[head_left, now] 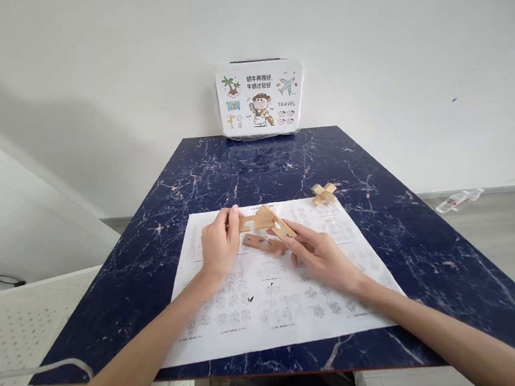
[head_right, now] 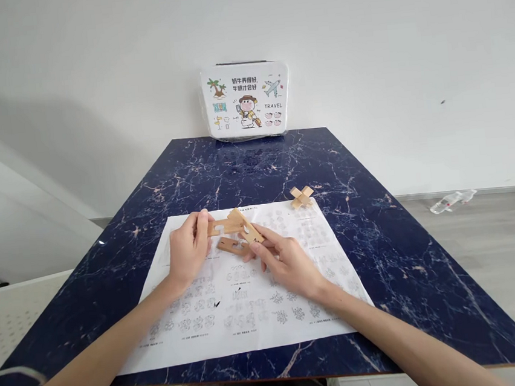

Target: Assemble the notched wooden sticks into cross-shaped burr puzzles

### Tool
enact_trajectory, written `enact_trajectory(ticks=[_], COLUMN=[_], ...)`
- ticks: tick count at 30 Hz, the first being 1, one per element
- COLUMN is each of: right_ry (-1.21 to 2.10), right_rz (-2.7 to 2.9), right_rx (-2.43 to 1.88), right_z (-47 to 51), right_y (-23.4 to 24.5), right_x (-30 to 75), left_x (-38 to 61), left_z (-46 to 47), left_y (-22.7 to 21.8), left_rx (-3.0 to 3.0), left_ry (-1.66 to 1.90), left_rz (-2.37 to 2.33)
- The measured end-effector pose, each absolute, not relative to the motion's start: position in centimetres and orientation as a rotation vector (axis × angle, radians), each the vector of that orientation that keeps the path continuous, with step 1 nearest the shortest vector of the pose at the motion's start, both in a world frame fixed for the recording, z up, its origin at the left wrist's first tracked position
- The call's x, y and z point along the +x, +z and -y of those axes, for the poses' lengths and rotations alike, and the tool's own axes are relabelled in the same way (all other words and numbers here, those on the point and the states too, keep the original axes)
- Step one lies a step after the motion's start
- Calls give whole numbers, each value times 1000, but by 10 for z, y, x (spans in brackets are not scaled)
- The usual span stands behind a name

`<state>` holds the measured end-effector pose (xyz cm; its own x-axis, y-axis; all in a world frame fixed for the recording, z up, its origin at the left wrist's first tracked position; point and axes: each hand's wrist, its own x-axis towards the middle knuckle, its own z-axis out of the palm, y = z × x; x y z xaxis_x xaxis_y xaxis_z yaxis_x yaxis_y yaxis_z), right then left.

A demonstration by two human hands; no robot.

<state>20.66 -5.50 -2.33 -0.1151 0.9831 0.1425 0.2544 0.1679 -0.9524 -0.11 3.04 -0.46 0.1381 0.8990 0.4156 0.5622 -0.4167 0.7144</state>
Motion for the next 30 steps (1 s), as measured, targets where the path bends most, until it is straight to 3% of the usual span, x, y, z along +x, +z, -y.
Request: enact_trajectory(ticks=[8,18,30], right_ry=[781,733,693], right_rz=[1522,1428,1301], right_rx=[-1351,-1318,-1282], right_z=[56,52,47], right_y=[-28,-25,-23], right_x=[206,215,217], left_x=[2,7,6], left_z=[-19,-1,-14], left_y=[-7,0,7], left_rx=[2039,1865,1568], left_ry=[1072,583,680], left_rz=[-1176,-673,-719])
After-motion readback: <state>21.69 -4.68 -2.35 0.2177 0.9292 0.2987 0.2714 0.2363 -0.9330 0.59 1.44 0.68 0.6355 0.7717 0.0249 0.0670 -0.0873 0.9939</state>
